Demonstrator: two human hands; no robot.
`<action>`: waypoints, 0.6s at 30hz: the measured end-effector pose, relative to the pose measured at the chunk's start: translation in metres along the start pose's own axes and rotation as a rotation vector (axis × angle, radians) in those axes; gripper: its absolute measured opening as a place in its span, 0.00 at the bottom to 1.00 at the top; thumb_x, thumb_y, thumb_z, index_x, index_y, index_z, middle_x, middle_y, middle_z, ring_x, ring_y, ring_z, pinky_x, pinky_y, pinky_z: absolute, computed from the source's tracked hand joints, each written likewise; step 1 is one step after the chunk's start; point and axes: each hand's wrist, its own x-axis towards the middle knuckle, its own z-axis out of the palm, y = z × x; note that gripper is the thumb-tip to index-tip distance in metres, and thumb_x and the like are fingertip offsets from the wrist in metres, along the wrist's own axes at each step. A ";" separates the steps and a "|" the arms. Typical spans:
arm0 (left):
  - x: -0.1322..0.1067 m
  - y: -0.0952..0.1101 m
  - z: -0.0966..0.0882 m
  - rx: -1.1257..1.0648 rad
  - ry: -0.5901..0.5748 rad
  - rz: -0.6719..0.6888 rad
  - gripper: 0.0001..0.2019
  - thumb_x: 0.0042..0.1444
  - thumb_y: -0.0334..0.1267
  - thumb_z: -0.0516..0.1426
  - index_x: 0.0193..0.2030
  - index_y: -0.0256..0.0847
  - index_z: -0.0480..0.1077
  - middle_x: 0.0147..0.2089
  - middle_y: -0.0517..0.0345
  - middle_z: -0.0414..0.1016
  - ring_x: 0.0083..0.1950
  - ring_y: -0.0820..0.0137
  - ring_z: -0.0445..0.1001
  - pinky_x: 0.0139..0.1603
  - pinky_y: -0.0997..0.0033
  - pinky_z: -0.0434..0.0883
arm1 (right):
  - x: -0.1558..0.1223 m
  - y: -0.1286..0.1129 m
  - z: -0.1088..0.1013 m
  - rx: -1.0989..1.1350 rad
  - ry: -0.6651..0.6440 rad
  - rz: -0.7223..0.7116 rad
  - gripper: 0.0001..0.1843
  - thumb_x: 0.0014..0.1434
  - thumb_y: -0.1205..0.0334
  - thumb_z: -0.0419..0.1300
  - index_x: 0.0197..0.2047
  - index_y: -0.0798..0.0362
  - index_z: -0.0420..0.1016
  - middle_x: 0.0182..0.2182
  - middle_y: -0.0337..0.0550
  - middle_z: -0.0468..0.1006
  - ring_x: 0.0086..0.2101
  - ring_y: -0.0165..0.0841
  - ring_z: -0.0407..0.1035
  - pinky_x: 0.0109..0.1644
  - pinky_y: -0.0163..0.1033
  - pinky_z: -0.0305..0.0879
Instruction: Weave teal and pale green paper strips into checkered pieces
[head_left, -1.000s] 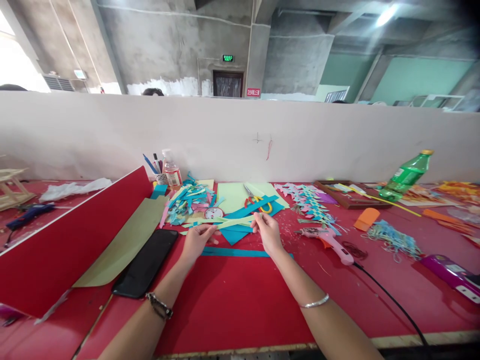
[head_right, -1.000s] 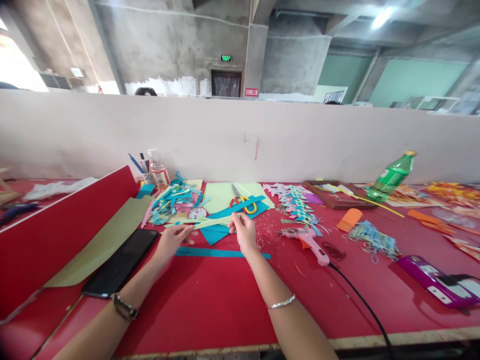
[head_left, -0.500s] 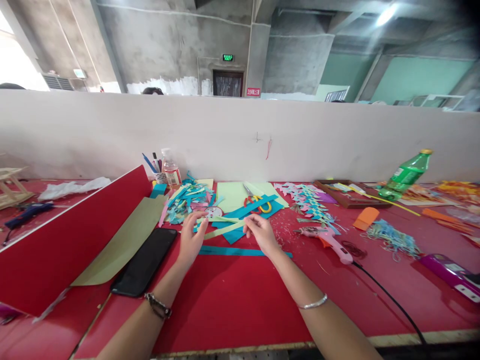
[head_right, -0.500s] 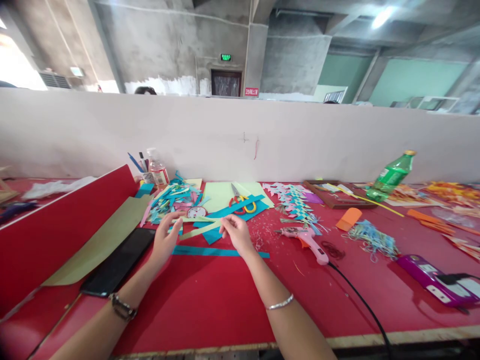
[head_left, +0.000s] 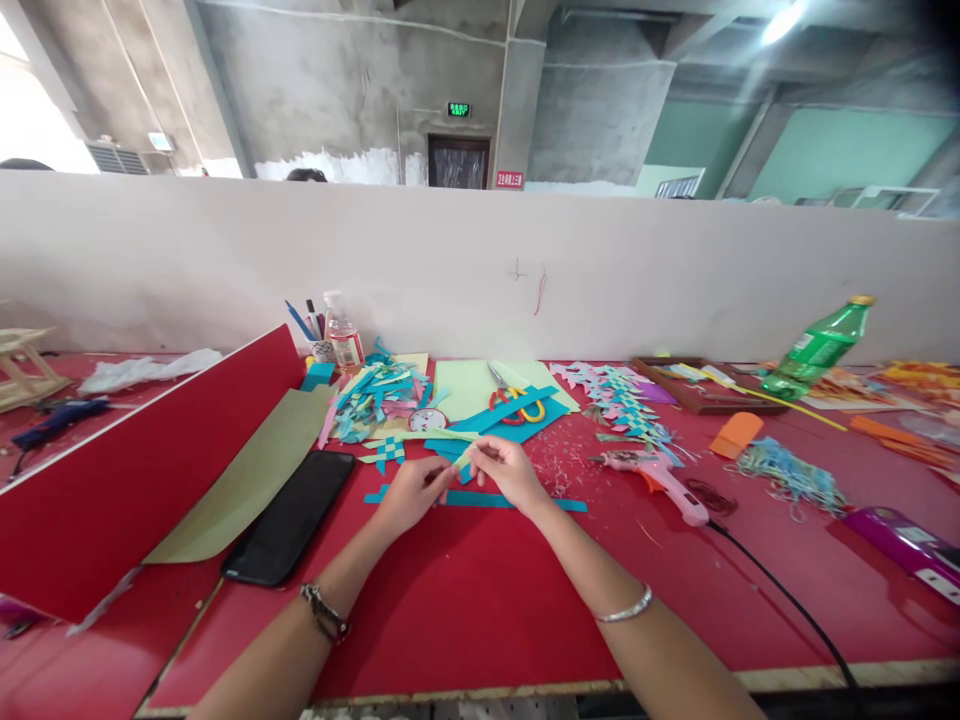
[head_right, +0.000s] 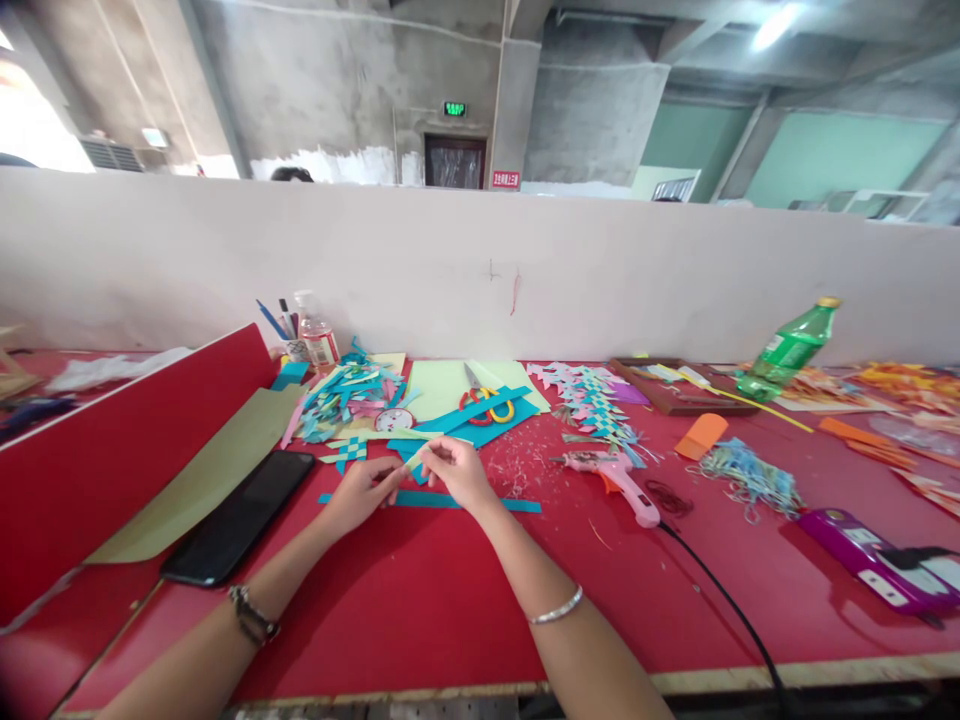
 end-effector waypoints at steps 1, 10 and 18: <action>0.000 0.000 0.000 -0.018 0.016 -0.005 0.16 0.53 0.46 0.45 0.24 0.37 0.63 0.15 0.65 0.62 0.17 0.78 0.60 0.20 0.80 0.56 | 0.000 0.000 0.000 0.007 -0.011 0.006 0.09 0.49 0.56 0.55 0.29 0.54 0.67 0.19 0.34 0.68 0.17 0.23 0.60 0.23 0.30 0.57; -0.001 0.003 0.004 -0.065 0.010 0.006 0.16 0.54 0.45 0.43 0.24 0.38 0.61 0.15 0.67 0.58 0.16 0.79 0.57 0.19 0.80 0.55 | 0.000 -0.003 0.002 -0.058 -0.041 -0.004 0.12 0.51 0.55 0.53 0.24 0.55 0.66 0.19 0.35 0.67 0.18 0.24 0.60 0.25 0.31 0.57; -0.001 0.003 0.003 -0.022 0.027 0.011 0.17 0.55 0.44 0.43 0.23 0.37 0.61 0.15 0.67 0.57 0.17 0.79 0.57 0.19 0.80 0.53 | 0.001 0.000 0.001 -0.066 0.060 -0.013 0.12 0.51 0.54 0.52 0.23 0.54 0.64 0.18 0.34 0.66 0.18 0.24 0.59 0.24 0.31 0.55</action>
